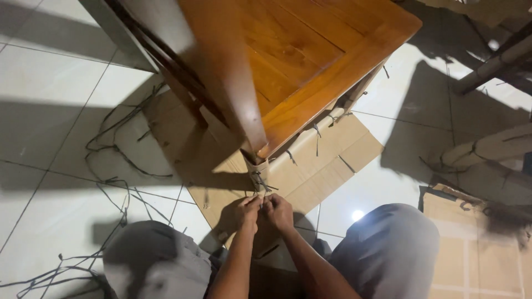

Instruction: Wrapping a wooden chair leg with protective cardboard and securing it with string

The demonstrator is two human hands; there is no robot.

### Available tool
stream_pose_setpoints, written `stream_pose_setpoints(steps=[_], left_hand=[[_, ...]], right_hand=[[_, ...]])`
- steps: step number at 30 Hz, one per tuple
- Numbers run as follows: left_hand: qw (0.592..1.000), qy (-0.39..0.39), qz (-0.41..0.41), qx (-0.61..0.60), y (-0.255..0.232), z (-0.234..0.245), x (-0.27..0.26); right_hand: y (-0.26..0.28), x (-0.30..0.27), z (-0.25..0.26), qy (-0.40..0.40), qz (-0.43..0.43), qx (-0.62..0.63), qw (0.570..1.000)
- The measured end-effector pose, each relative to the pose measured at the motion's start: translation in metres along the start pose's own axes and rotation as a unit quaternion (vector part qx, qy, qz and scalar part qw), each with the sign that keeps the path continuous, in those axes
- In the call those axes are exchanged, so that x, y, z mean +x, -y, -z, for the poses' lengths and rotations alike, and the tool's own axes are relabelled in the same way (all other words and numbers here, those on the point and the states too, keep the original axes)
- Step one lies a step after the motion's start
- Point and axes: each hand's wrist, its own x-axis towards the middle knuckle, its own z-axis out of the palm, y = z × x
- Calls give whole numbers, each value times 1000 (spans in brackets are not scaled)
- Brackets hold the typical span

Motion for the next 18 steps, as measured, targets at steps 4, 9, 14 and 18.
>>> stream_pose_setpoints(steps=[4,9,14,18], left_hand=[[998,47,9,-29,-7,3,3],[990,103,-13,-95,-16,-1,-14],[994,102,-26,-1,-5,-4,-8],[994,106,-29,-21,-10,-4,-18]], right_hand=[[-12,6,-9,6,33,-55,998],[-35,17,-17,-9,82,-105,991],[-41,14,-12,25,68,-99,992],[-50,13,-6,33,59,-87,994]])
